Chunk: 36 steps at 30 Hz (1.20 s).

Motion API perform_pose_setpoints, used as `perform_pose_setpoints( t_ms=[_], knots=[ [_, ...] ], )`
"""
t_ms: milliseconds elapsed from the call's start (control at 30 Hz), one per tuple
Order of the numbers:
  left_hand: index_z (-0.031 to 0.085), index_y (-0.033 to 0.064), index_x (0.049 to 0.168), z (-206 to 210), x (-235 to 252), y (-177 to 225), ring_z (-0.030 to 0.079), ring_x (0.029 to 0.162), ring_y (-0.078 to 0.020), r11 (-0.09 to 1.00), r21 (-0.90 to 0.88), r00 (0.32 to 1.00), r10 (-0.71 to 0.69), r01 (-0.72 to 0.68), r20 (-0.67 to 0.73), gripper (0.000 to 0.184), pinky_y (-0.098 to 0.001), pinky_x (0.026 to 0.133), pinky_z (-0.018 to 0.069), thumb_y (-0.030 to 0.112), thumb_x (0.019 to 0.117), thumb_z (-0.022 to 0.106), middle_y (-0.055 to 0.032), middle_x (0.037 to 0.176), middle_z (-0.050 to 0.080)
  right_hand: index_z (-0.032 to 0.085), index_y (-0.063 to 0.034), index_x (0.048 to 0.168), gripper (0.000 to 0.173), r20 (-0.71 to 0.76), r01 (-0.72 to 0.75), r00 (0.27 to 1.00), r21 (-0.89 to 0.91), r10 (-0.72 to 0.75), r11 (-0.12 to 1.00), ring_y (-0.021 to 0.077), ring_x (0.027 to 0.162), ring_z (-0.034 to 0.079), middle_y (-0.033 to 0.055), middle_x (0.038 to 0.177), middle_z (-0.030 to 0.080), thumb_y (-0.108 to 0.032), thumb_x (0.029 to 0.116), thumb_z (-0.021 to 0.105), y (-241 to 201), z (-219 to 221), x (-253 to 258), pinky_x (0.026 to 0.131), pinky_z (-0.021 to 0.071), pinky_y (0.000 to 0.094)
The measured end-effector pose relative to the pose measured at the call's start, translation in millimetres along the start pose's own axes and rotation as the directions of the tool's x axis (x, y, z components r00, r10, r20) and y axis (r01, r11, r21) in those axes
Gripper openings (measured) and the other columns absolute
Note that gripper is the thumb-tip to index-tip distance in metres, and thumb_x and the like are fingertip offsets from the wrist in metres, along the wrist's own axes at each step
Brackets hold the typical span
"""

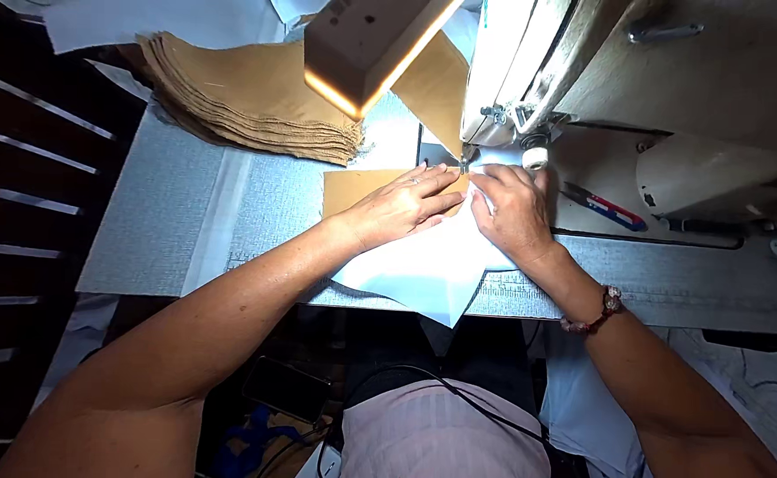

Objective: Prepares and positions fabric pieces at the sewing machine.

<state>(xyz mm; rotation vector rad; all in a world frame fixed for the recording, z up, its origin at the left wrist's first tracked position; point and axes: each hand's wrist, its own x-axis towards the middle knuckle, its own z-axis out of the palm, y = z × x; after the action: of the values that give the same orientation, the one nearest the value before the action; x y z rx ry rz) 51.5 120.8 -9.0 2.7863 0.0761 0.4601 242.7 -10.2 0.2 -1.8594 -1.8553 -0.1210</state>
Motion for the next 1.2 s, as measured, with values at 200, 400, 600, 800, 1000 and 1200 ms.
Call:
perform_pose_setpoints(
  t_ms=[200,400,600,800,1000,1200],
  knots=[
    [0.063,0.0062,0.139,2.0,3.1,-0.9,0.049,0.140,-0.0431,1.000,0.009,1.000,-0.020,0.020,-0.009,0.044,-0.0565,0.118,0.0343,0.027,0.1085,0.040,-0.0241,0.149,0.053,0.075,-0.0045,0.119,0.030,0.003,0.002,1.000,0.039,-0.003,0.999,0.0393,0.116,0.065,0.0175,0.121,0.071,-0.014,0.0982,0.055,8.7,5.1,4.3,0.110,0.0306,0.0716],
    [0.062,-0.0028,0.130,0.8,10.3,6.4,0.045,0.144,-0.0412,0.989,-0.022,0.989,-0.147,0.147,0.002,0.045,-0.0561,0.121,0.0297,0.030,0.1082,0.041,-0.0236,0.150,0.052,0.072,-0.0029,0.079,0.041,0.016,0.236,0.971,0.119,-0.239,0.965,0.0414,0.107,0.066,0.0142,0.082,0.069,-0.036,0.0977,0.057,1.6,-24.6,-6.0,0.107,0.0358,0.0672],
    [0.059,-0.0062,0.125,1.8,23.0,10.6,0.037,0.150,-0.0375,0.954,-0.057,0.956,-0.292,0.293,0.023,0.048,-0.0535,0.125,0.0209,0.035,0.1069,0.041,-0.0240,0.156,0.044,0.074,-0.0097,0.081,0.054,0.189,0.382,0.897,0.127,-0.400,0.916,0.0320,0.090,0.067,0.0076,0.079,0.067,-0.057,0.0956,0.053,-11.9,-31.2,-3.1,0.111,0.0208,0.0763],
    [0.055,-0.0062,0.132,4.4,39.0,12.4,0.033,0.151,-0.0392,0.900,-0.002,0.900,-0.436,0.436,0.015,0.051,-0.0528,0.125,0.0203,0.037,0.1078,0.045,-0.0260,0.156,0.043,0.071,-0.0093,0.075,0.061,0.205,0.440,0.863,0.142,-0.462,0.886,0.0270,0.075,0.065,0.0046,0.068,0.060,-0.063,0.0954,0.049,-15.3,-31.3,-10.6,0.112,0.0221,0.0756],
    [0.045,-0.0073,0.144,5.4,57.2,14.7,0.022,0.155,-0.0427,0.798,0.028,0.797,-0.603,0.602,0.021,0.066,-0.0554,0.126,0.0119,0.047,0.1067,0.044,-0.0293,0.161,0.032,0.078,-0.0111,0.085,0.061,0.208,0.407,0.880,0.135,-0.428,0.903,0.0279,0.078,0.066,0.0057,0.077,0.067,-0.064,0.0955,0.050,-14.9,-36.5,-24.1,0.108,0.0273,0.0745],
    [0.029,-0.0050,0.157,5.6,72.6,25.2,0.006,0.157,-0.0443,0.672,0.071,0.673,-0.739,0.737,0.007,0.082,-0.0646,0.123,-0.0001,0.057,0.1050,0.039,-0.0286,0.168,0.013,0.078,-0.0105,0.087,0.062,0.187,0.409,0.891,0.059,-0.413,0.910,0.0312,0.080,0.066,0.0073,0.076,0.067,-0.065,0.0953,0.049,-17.7,-36.9,-31.5,0.109,0.0255,0.0744]
  ],
)
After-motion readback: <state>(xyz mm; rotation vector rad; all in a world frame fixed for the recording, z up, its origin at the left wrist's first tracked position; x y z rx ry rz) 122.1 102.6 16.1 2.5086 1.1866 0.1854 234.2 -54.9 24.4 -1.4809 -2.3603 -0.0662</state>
